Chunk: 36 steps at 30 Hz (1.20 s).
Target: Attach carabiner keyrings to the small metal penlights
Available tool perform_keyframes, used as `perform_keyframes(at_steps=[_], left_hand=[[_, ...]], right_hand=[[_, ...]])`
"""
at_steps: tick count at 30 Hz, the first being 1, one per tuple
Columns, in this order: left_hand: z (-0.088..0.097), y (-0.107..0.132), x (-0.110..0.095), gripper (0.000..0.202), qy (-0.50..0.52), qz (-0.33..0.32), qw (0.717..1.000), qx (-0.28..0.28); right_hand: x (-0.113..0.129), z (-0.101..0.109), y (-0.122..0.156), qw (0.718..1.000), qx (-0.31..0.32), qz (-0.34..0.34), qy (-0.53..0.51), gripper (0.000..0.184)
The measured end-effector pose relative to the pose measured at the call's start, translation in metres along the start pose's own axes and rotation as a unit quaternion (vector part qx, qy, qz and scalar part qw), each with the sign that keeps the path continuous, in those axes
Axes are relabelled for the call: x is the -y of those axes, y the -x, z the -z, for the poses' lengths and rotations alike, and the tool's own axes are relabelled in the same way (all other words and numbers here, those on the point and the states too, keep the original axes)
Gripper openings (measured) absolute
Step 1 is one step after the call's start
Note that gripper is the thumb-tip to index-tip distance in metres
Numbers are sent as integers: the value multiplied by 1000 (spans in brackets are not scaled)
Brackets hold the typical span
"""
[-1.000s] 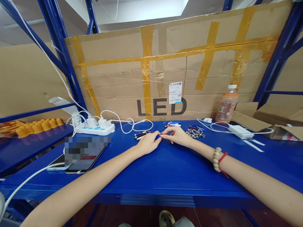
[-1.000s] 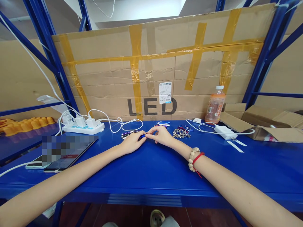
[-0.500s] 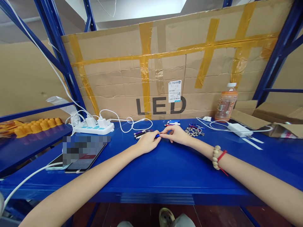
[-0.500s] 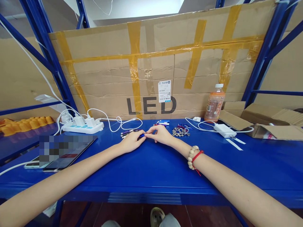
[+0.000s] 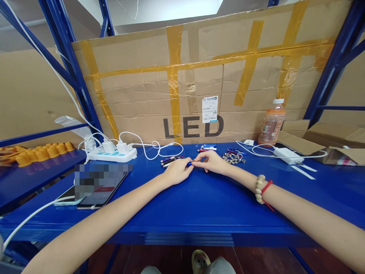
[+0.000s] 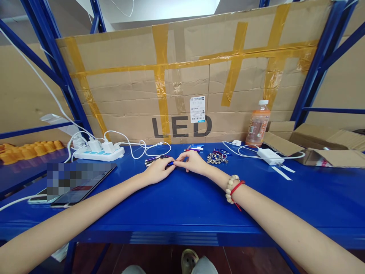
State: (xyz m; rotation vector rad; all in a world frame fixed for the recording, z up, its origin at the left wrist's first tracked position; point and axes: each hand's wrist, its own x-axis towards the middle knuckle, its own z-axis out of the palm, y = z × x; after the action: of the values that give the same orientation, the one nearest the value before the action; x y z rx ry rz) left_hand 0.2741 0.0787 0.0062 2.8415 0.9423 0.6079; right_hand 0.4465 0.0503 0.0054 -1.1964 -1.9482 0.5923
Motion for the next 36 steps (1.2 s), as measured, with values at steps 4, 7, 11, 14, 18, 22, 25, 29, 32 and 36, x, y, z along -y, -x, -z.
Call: perform_keyframes(at_steps=[4,7,11,14,18,22,25,29,32,36], left_hand=[[0,0,0,20,-6,-5,1000,2],[0,0,0,20,-3,-4,1000,5],[1,0,-1,20,-5,-1,1000,8],[1,-1,0,19,-11,-2,1000,9],[0,-1,0,18,-18,-6,1000,9],[1,0,0,18,-16,-7,1000,11],[1,-1,0,17,-16,-12,1000,10],[0,-1,0,17,-18,-15,1000,11],[0,-1,1,16,-18,-15,1000,9],[-1,-2,2,16,-25,-21,999,7]], right_hand=[[-1,0,0,1000,11,2,-5,37],[-1,1,0,1000,9,6,-7,37],[0,1,0,1000,9,0,-8,38],[-1,0,0,1000,11,0,-11,38],[-3,0,0,1000,8,8,-12,37],[-4,1,0,1000,14,7,-15,36],[-4,0,0,1000,14,8,-13,35],[-2,0,0,1000,15,10,-13,34],[-3,0,0,1000,14,11,-10,35],[-5,0,0,1000,15,15,-2,36]])
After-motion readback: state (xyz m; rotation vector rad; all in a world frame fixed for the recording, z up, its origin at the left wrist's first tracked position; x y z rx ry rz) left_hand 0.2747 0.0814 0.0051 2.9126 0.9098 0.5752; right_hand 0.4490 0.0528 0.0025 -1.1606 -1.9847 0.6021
